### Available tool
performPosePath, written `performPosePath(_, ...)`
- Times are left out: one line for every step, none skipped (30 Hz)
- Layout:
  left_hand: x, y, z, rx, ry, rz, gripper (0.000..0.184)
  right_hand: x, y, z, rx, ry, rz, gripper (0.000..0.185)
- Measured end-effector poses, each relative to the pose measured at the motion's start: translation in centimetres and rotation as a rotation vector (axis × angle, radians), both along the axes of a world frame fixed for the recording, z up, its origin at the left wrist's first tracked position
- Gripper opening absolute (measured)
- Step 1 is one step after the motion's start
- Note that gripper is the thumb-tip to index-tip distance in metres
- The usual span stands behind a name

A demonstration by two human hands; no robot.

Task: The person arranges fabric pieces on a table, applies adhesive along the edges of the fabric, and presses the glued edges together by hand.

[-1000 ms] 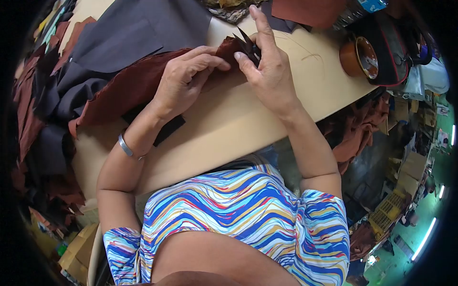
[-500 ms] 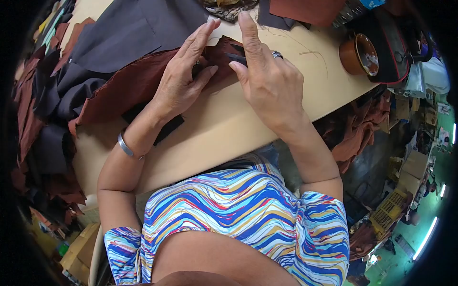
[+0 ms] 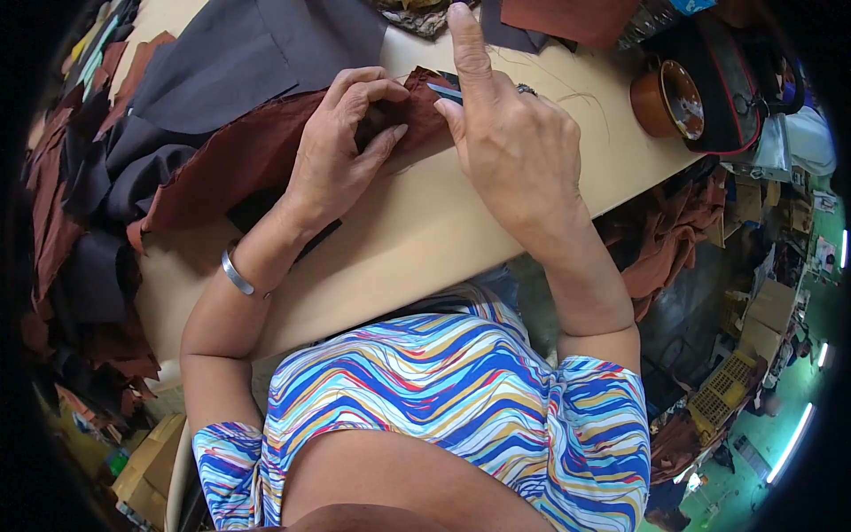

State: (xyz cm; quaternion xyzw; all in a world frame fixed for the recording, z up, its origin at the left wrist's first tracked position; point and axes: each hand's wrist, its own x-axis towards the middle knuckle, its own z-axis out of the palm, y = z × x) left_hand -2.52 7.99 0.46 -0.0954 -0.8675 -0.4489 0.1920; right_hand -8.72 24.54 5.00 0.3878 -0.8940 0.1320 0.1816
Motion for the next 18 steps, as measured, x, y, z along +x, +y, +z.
performPosePath(0.0, 0.1, 0.0, 0.000, 0.002, 0.004, 0.042, 0.0, 0.0, 0.0, 0.000, 0.006, 0.012, 0.075)
performPosePath(0.1, 0.3, 0.1, -0.001, 0.004, 0.009, 0.042, 0.1, 0.0, 0.0, 0.023, 0.001, -0.001, 0.075)
performPosePath(0.0, 0.4, 0.2, -0.002, 0.006, 0.014, 0.041, 0.3, -0.1, 0.1, 0.046, -0.005, -0.014, 0.076)
performPosePath(0.0, 0.5, 0.1, -0.011, 0.011, 0.010, 0.041, 0.3, -0.2, 0.1, 0.069, -0.010, -0.026, 0.076)
performPosePath(0.0, 0.5, 0.0, -0.020, 0.017, 0.006, 0.041, 0.4, -0.4, 0.2, 0.058, 0.010, -0.004, 0.077)
performPosePath(0.0, 0.6, -0.1, -0.030, 0.023, 0.003, 0.040, 0.4, -0.6, 0.3, 0.047, 0.031, 0.019, 0.078)
performPosePath(0.0, 0.6, -0.2, -0.044, 0.035, -0.002, 0.041, 0.4, -0.8, 0.4, 0.036, 0.051, 0.041, 0.078)
performPosePath(0.0, 0.6, -0.2, -0.058, 0.047, -0.006, 0.041, 0.5, -0.9, 0.4, 0.043, 0.055, 0.034, 0.078)
performPosePath(-0.1, 0.6, -0.3, -0.072, 0.058, -0.011, 0.042, 0.6, -1.1, 0.4, 0.050, 0.060, 0.027, 0.079)
performPosePath(0.0, 0.6, -0.3, -0.074, 0.055, -0.017, 0.042, 0.7, -1.2, 0.4, 0.058, 0.064, 0.019, 0.079)
performPosePath(0.0, 0.6, -0.3, -0.076, 0.052, -0.024, 0.042, 0.7, -1.2, 0.3, 0.067, 0.064, 0.016, 0.078)
performPosePath(0.0, 0.6, -0.3, -0.078, 0.048, -0.030, 0.042, 0.6, -1.2, 0.2, 0.077, 0.063, 0.012, 0.078)
performPosePath(0.1, 0.6, -0.4, -0.087, 0.052, -0.029, 0.042, 0.6, -1.2, 0.2, 0.087, 0.063, 0.008, 0.077)
performPosePath(0.0, 0.7, -0.4, -0.096, 0.053, -0.027, 0.042, 0.5, -1.2, 0.2, 0.090, 0.071, 0.013, 0.076)
performPosePath(0.0, 0.7, -0.4, -0.105, 0.057, -0.026, 0.042, 0.5, -1.3, 0.1, 0.093, 0.082, 0.017, 0.075)
performPosePath(0.0, 0.7, -0.4, -0.114, 0.066, -0.022, 0.042, 0.4, -1.3, 0.1, 0.096, 0.092, 0.022, 0.074)
performPosePath(0.0, 0.8, -0.4, -0.122, 0.074, -0.018, 0.042, 0.3, -1.3, -0.1, 0.080, 0.101, 0.035, 0.072)
performPosePath(0.0, 0.8, -0.4, -0.130, 0.083, -0.013, 0.042, 0.1, -1.3, -0.3, 0.064, 0.110, 0.049, 0.071)
